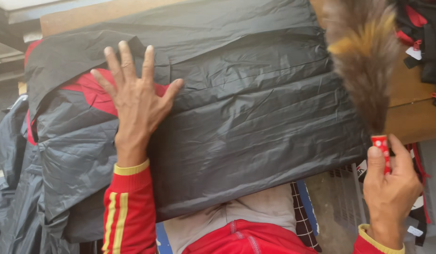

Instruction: The person uses a feather duster to clean the surface of a black and red jacket laid out on a wooden table. They brush the fabric repeatedly, then smooth it with their hands, fold the jacket, and continue dusting the folded item.

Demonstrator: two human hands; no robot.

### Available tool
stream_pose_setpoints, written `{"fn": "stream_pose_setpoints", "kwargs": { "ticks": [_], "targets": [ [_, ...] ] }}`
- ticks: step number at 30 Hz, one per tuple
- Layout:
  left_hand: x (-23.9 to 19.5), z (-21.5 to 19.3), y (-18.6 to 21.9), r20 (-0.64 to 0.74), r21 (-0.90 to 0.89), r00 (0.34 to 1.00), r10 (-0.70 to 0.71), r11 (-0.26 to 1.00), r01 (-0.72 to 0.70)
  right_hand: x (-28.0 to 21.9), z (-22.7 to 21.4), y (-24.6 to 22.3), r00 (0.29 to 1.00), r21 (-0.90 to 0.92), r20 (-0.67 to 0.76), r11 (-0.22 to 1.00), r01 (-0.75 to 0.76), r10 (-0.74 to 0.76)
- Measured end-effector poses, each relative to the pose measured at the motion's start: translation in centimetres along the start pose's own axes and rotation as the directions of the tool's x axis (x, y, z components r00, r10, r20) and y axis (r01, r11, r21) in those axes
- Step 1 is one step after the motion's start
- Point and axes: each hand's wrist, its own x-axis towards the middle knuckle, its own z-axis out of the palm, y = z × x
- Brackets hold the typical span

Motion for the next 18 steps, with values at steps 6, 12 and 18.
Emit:
{"fn": "stream_pose_setpoints", "kwargs": {
  "ticks": [6, 12, 18],
  "targets": [
    [-1.0, 1.2, -2.0, 0.278, -0.025, 0.942, -0.189, 0.979, 0.204, 2.2, 2.6, -2.5, 0.944, -0.022, -0.122, 0.952, 0.305, -0.306],
    [-1.4, 1.8, -1.3, 0.169, -0.032, 0.972, -0.163, 0.985, 0.170, 2.3, 5.0, -6.2, 0.926, -0.099, 0.012, 0.921, 0.378, -0.378],
    [-1.6, 2.6, -1.0, 0.122, 0.032, 0.985, -0.122, 0.992, 0.119, 4.2, 4.8, -5.7, 0.965, -0.023, -0.025, 0.965, 0.260, -0.260]
  ]
}}
